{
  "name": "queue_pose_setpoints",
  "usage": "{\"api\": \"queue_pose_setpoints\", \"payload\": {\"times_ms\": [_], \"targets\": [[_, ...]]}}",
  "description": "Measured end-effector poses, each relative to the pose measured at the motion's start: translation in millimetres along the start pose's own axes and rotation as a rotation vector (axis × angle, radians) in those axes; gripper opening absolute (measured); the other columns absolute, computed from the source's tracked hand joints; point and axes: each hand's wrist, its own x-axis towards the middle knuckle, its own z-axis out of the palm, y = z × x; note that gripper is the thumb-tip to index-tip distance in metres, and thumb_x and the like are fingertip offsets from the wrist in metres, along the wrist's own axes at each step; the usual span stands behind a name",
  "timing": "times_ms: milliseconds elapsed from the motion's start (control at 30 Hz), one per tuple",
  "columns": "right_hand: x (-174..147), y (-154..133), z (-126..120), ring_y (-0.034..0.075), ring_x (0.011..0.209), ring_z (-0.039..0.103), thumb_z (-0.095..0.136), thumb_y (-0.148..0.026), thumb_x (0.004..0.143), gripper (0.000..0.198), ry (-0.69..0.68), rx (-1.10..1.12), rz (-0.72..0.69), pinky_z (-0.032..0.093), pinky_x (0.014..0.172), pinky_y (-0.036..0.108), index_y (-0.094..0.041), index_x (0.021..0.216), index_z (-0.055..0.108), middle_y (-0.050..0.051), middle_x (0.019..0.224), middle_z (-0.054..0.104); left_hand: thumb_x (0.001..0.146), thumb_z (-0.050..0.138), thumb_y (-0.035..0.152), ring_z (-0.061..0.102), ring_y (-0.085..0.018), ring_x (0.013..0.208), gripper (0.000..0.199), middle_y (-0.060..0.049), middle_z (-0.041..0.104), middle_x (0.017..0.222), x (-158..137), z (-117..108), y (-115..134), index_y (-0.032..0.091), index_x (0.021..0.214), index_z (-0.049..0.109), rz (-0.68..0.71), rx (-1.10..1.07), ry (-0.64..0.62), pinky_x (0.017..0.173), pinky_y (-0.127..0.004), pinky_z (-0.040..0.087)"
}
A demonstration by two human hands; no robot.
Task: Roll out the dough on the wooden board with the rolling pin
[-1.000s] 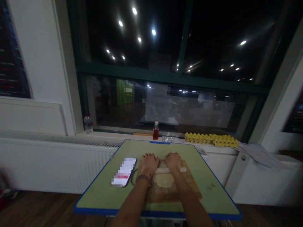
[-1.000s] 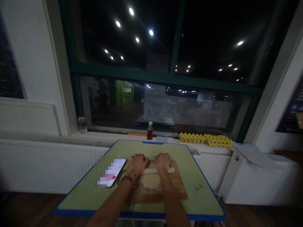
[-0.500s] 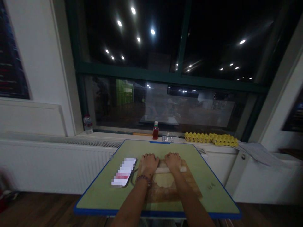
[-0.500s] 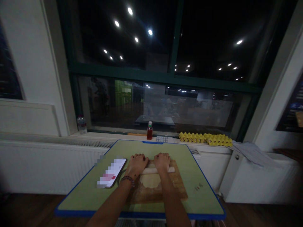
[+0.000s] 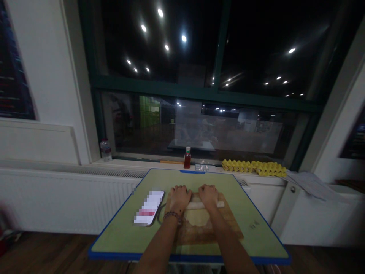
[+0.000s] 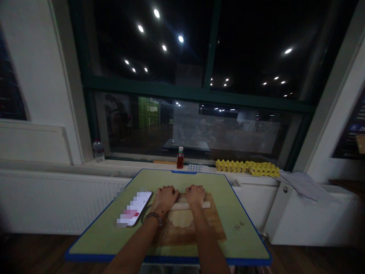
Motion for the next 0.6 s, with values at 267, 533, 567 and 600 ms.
{"api": "queue_pose_setpoints", "payload": {"times_ms": [267,533,567,600], "targets": [[3.1,1.0,4.8,0.025,0.103,0.062,0.045,-0.031,0.090,0.033,-0.003,-0.014,0.006,0.041,0.083,0.032,-0.018,0.098,0.075,0.012,0.098,0.073,0.091,0.040,0.034,0.059,-0.029,0.107,0.037,-0.015,0.071,0.107,2.3,2.3,-1.2,0.014,0.095,0.071,-0.003,-0.002,-0.011,0.093,-0.041,0.035],[2.3,2.2,4.6,0.024,0.101,0.063,0.045,-0.031,0.091,0.033,-0.003,-0.013,0.002,0.041,0.083,0.031,-0.019,0.098,0.075,0.011,0.099,0.074,0.091,0.041,0.032,0.060,-0.030,0.106,0.034,-0.016,0.071,0.104,2.5,2.8,-0.9,0.013,0.096,0.069,-0.006,-0.011,0.002,0.092,-0.041,0.035],[2.0,2.1,4.5,0.025,0.101,0.063,0.045,-0.031,0.091,0.033,-0.002,-0.014,0.004,0.041,0.083,0.031,-0.019,0.098,0.075,0.011,0.099,0.074,0.091,0.041,0.032,0.060,-0.030,0.106,0.034,-0.016,0.071,0.104,2.5,2.7,-0.9,0.013,0.096,0.068,-0.008,-0.012,0.005,0.092,-0.041,0.035],[1.9,1.9,4.4,0.025,0.101,0.063,0.045,-0.031,0.091,0.033,-0.001,-0.015,0.006,0.041,0.084,0.032,-0.019,0.098,0.075,0.011,0.099,0.074,0.091,0.041,0.032,0.060,-0.030,0.106,0.033,-0.016,0.071,0.104,2.5,2.4,-0.8,0.013,0.096,0.068,-0.009,-0.012,0.008,0.092,-0.041,0.035]]}}
